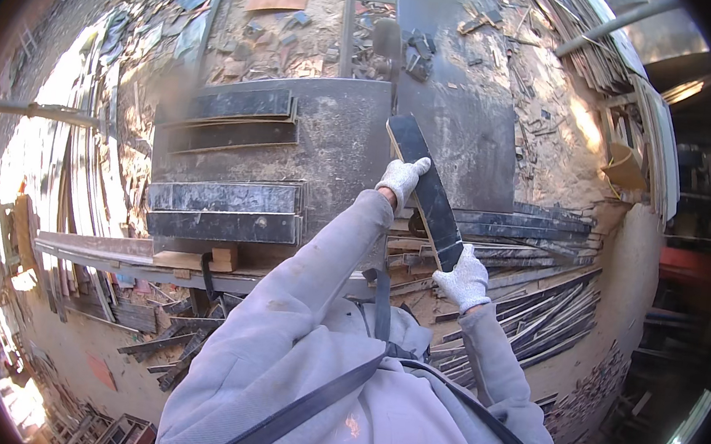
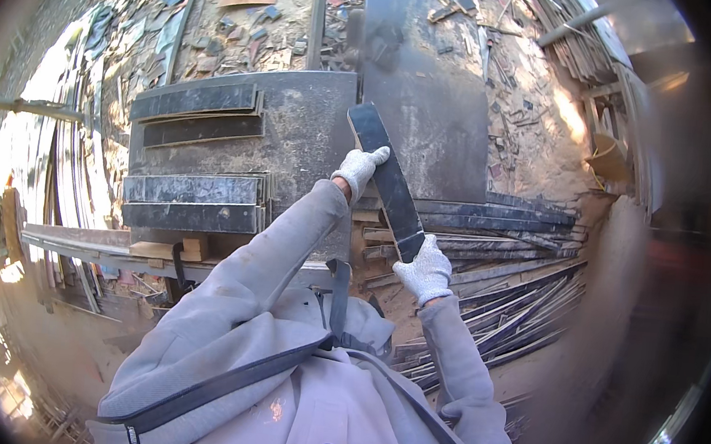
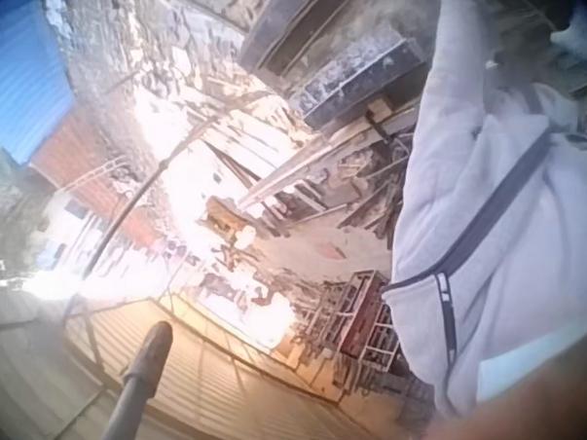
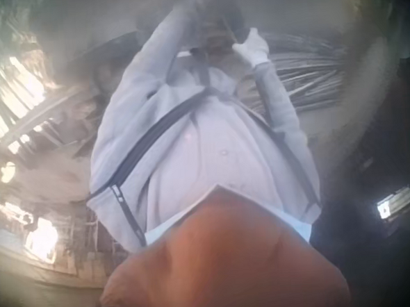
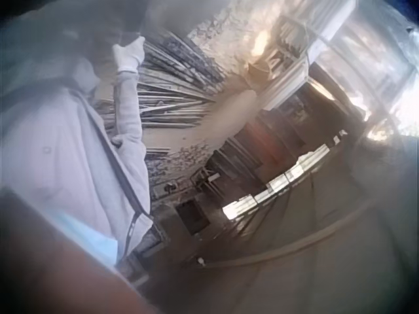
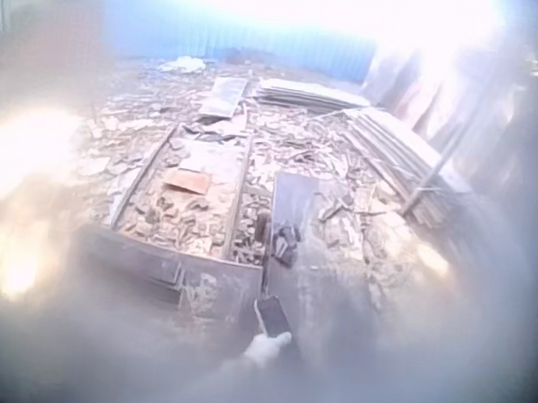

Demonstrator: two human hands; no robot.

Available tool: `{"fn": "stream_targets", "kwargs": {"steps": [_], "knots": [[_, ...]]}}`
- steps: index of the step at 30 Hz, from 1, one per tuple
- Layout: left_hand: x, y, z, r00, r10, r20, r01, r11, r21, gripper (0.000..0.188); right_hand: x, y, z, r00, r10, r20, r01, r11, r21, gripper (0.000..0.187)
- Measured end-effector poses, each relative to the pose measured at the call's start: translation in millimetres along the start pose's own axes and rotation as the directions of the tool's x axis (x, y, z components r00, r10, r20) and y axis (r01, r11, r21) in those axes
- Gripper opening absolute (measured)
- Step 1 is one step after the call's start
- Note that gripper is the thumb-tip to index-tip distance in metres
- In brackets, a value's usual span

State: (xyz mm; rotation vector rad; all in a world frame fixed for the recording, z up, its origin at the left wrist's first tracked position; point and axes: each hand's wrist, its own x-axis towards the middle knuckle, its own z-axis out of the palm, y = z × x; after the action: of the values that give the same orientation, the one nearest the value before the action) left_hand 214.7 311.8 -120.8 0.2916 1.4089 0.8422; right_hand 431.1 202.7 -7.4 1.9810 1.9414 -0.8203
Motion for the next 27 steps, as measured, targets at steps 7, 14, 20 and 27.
{"fn": "stream_targets", "kwargs": {"steps": [7, 14, 20, 27], "knots": [[72, 0, 18, 0.995, -0.102, 0.024, 0.095, 0.976, 0.198, 0.062, 47, 0, -6, 0.992, 0.084, 0.096, -0.083, 0.996, -0.019, 0.067], [89, 19, 21, 0.988, -0.143, -0.052, 0.149, 0.979, 0.14, 0.052, 80, 1, -3, 0.99, 0.061, 0.126, -0.053, 0.997, -0.059, 0.079], [140, -1, 0, 0.993, -0.105, -0.054, 0.109, 0.991, 0.08, 0.043, 93, -17, -20, 0.979, 0.075, 0.187, -0.071, 0.997, -0.027, 0.08], [166, -5, -9, 0.997, -0.061, -0.045, 0.066, 0.992, 0.104, 0.044, 98, -23, -21, 0.98, 0.089, 0.178, -0.08, 0.995, -0.053, 0.08]]}}
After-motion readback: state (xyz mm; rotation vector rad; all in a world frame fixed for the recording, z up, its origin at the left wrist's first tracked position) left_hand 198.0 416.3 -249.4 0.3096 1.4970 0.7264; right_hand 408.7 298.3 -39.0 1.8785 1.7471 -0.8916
